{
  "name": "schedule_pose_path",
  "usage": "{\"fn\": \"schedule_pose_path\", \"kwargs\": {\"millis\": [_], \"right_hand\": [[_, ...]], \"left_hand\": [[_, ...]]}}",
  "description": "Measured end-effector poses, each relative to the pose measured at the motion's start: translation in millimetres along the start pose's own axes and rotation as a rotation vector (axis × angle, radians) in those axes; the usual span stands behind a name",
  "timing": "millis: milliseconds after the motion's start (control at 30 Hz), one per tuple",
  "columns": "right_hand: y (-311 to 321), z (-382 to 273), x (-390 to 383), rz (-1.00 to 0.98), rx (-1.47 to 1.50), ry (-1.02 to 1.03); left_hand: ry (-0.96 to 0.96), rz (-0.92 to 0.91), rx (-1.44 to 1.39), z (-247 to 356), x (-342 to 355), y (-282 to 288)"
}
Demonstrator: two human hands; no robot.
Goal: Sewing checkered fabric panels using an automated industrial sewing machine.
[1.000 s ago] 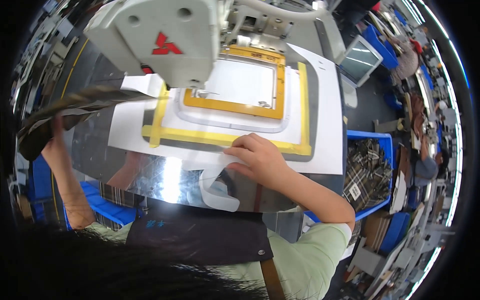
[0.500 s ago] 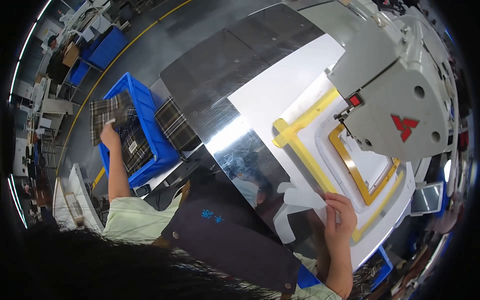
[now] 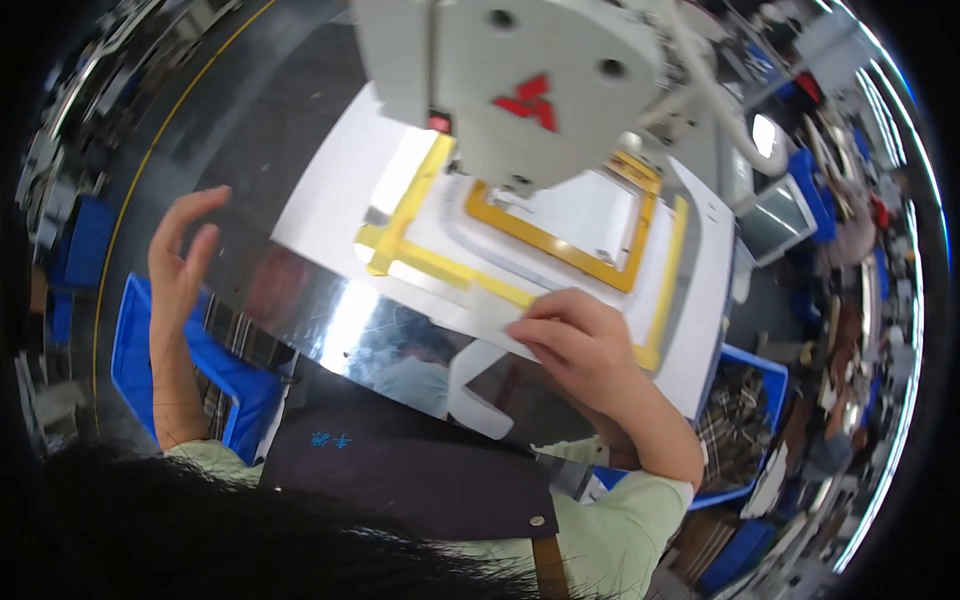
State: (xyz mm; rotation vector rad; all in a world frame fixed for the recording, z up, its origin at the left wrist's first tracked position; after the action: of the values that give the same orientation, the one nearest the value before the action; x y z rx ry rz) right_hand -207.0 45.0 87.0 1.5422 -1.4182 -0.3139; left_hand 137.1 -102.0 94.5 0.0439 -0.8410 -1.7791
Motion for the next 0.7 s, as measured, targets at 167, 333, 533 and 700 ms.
{"fn": "schedule_pose_path", "kwargs": {"millis": [167, 333, 533, 700], "right_hand": [[-5, -32, -5, -0.021, 0.052, 0.122], [13, -11, -41, 0.076, 0.067, -0.095], [-21, 35, -52, -0.264, 0.214, -0.705], [-46, 59, -24, -0.171, 0.051, -0.612]], "left_hand": [[-0.335, -0.781, -0.508, 114, 14, -165], [-0.009, -1.269, -0.319, 97, 6, -223], [-0.070, -0.941, -0.239, 71, 6, -232], [0.036, -0.614, -0.019, 45, 15, -217]]}}
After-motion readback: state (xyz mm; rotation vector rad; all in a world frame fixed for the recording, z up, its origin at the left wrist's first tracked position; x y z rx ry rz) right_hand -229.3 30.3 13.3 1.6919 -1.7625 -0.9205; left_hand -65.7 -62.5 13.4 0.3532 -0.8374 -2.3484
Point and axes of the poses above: each hand's wrist, its own x-axis towards the middle knuckle, its own y-axis out of the back of the hand, z = x × y, the point moved 6 cm from there along x, towards the middle knuckle, and after that the axes turned 6 degrees about -x, right-handed, at the moved point
